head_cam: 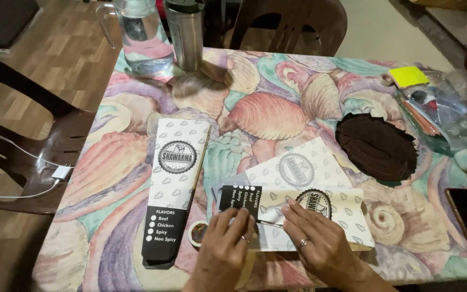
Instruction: The person organizes food packaging by hand on a table, folding the cardstock edges and grouping them together.
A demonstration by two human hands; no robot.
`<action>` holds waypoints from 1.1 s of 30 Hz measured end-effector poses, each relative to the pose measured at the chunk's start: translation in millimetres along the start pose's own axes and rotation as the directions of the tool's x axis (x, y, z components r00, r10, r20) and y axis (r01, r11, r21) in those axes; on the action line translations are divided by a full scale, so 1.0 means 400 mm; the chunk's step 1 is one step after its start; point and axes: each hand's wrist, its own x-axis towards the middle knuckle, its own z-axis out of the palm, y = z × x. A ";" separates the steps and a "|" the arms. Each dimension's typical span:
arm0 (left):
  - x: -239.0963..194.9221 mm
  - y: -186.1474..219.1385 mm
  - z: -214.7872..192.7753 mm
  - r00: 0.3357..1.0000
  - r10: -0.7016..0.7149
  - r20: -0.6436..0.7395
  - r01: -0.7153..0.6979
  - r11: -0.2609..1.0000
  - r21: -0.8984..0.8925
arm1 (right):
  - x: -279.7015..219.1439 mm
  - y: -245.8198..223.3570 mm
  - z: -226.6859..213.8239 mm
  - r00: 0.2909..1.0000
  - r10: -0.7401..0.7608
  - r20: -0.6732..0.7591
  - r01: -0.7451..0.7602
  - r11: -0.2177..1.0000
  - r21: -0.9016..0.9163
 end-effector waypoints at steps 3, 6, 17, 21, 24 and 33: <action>0.080 -0.029 -0.078 0.991 0.109 0.075 -0.111 0.993 0.024 | -0.018 0.004 0.012 1.000 -0.008 0.015 0.008 1.000 -0.012; 0.093 -0.051 -0.098 0.964 0.164 0.211 -0.183 0.980 0.077 | -0.019 0.006 0.011 0.999 -0.031 0.005 0.031 0.999 0.004; 0.077 -0.098 -0.080 0.924 0.173 0.341 -0.192 0.981 0.022 | -0.077 0.039 -0.075 0.991 0.110 0.077 -0.122 0.976 0.178; 0.080 -0.105 -0.077 0.931 0.192 0.310 -0.193 0.981 -0.029 | -0.115 0.059 -0.128 0.985 0.150 0.082 -0.161 0.976 0.146; 0.083 -0.107 -0.080 0.918 0.234 0.321 -0.227 0.972 -0.059 | -0.151 0.078 -0.152 0.981 0.147 0.125 -0.162 0.980 0.119; 0.084 -0.113 -0.084 0.885 0.275 0.375 -0.251 0.961 -0.112 | -0.182 0.093 -0.186 0.963 0.084 0.257 -0.085 0.996 -0.006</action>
